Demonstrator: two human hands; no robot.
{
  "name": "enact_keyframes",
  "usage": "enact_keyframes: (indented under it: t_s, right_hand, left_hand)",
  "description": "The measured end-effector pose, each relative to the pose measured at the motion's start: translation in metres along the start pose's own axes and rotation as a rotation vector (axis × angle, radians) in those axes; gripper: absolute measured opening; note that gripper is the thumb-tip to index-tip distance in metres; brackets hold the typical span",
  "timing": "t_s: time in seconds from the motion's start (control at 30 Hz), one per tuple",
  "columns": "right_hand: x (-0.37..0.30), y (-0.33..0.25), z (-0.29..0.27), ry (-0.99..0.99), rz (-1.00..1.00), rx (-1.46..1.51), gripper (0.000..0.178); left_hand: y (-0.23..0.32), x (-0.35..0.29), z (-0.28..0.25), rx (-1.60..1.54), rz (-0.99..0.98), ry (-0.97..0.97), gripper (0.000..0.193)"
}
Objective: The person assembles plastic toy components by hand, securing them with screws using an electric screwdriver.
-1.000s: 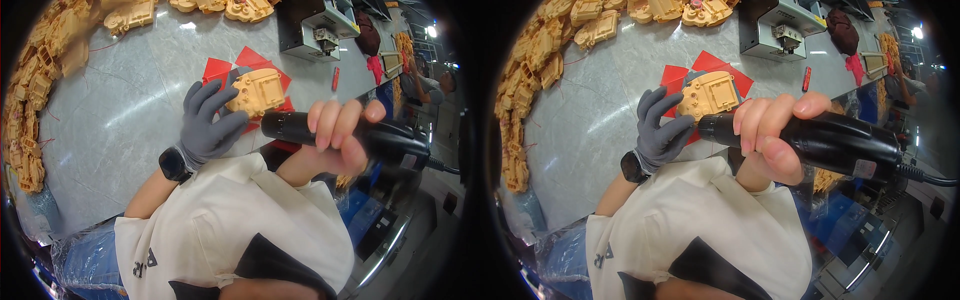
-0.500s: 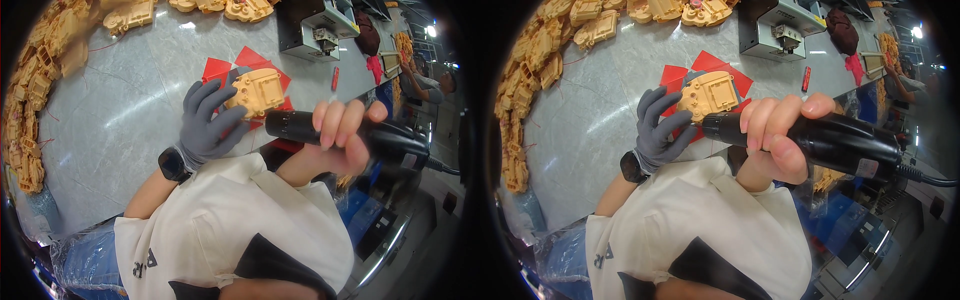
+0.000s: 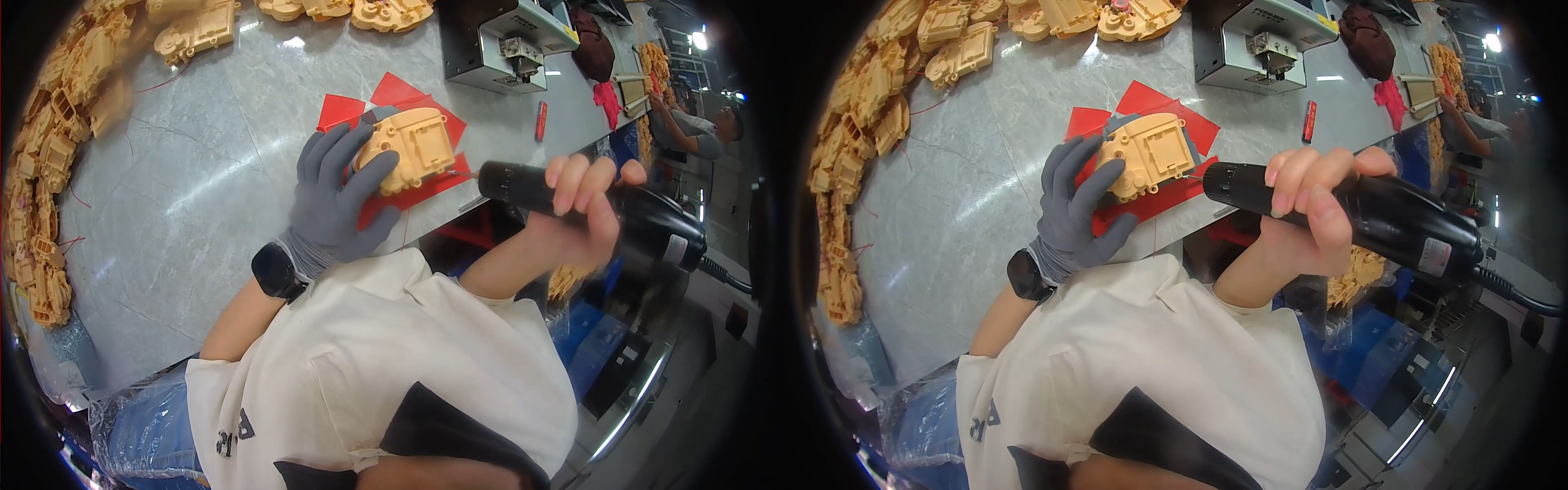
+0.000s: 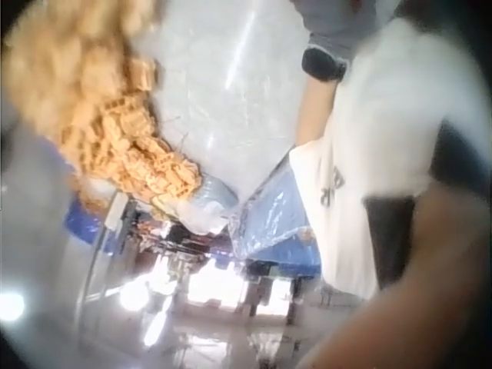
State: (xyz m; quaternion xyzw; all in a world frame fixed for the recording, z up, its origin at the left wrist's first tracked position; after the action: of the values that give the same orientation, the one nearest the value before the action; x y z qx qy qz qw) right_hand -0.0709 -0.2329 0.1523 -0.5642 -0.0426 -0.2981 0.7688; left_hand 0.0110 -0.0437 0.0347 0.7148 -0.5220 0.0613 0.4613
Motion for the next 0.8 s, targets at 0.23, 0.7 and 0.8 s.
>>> enact_keyframes:
  t_s: [0.23, 0.7, 0.8]
  right_hand:
    - [0.003, 0.007, 0.004, -0.047, 0.013, -0.057, 0.044]
    - [0.005, 0.017, 0.003, -0.014, 0.007, -0.060, 0.043]
    - [0.006, 0.018, 0.004, -0.029, 0.011, -0.059, 0.043]
  left_hand:
    - [-0.001, 0.001, 0.001, 0.026, -0.026, -0.004, 0.064]
    - [0.021, 0.067, 0.018, 0.260, 0.125, -0.337, 0.060]
    - [0.011, 0.063, 0.031, 0.321, 0.126, -0.477, 0.057]
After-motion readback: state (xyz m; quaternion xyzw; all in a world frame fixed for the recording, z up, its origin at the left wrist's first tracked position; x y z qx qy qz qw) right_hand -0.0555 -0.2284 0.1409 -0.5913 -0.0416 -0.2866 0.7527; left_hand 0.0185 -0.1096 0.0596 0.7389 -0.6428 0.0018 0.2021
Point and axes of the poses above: each hand's wrist, its own x-axis towards the middle knuckle, its own z-axis out of the palm, y = z × x, the point moved 5 cm from there along x, towards the middle knuckle, and after that the axes turned 9 degrees about z, right-handed, at the moved point
